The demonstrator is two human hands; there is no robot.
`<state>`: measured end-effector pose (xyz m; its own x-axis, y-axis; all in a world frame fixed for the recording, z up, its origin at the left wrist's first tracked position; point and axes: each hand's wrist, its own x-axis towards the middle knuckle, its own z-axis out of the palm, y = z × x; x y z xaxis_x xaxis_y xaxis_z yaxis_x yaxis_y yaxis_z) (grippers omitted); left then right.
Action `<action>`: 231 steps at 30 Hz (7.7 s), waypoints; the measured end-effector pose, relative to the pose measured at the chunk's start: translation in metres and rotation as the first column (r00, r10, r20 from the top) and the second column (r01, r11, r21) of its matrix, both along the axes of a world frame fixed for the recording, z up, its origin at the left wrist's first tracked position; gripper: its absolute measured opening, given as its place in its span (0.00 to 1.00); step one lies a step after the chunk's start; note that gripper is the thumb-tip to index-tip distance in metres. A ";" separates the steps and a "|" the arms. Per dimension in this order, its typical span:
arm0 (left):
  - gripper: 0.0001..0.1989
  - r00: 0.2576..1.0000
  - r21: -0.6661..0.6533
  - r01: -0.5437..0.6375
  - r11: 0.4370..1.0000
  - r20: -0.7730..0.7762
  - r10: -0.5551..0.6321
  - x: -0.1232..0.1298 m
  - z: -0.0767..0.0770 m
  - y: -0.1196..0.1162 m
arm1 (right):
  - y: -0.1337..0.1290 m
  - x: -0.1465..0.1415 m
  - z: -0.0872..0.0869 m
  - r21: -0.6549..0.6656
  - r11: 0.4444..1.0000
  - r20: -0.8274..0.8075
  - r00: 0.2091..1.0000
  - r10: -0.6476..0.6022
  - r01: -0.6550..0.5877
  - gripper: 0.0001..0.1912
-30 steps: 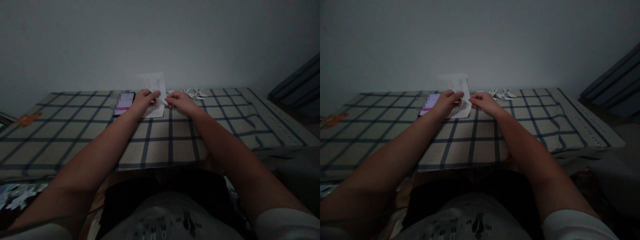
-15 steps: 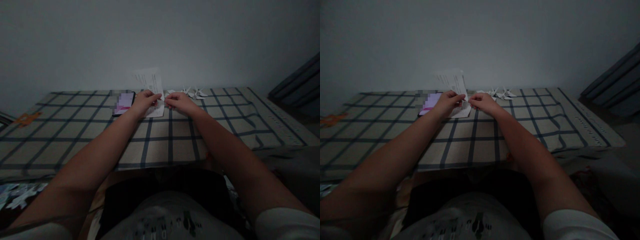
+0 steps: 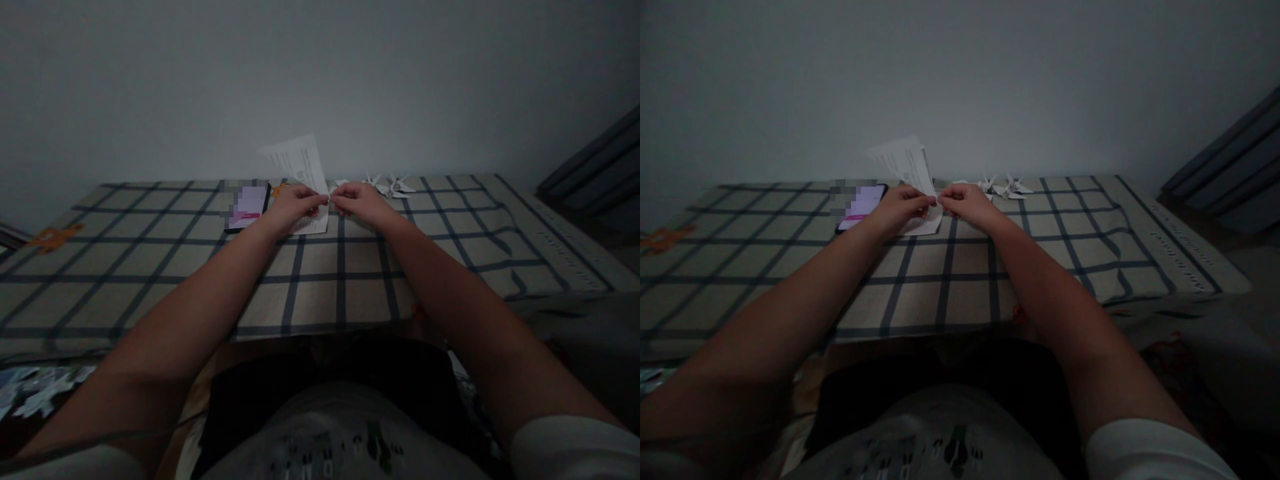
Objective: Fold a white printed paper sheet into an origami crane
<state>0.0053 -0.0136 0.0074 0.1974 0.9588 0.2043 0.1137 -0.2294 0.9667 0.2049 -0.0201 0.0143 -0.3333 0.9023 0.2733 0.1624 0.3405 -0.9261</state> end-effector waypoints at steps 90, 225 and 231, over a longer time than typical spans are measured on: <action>0.14 0.996 0.026 -0.029 0.999 0.084 0.027 -0.002 0.007 0.002 | -0.011 0.005 0.005 0.489 0.866 0.145 0.969 -0.200 0.106 0.10; 0.07 0.971 -0.147 -0.051 0.988 -0.239 0.015 0.004 0.023 -0.014 | 0.008 0.006 -0.004 0.190 0.982 0.184 0.981 -0.054 0.018 0.04; 0.07 0.978 -0.138 -0.020 0.990 -0.206 -0.009 0.002 0.016 -0.008 | 0.009 0.006 -0.006 0.161 0.987 0.173 0.984 -0.041 0.013 0.05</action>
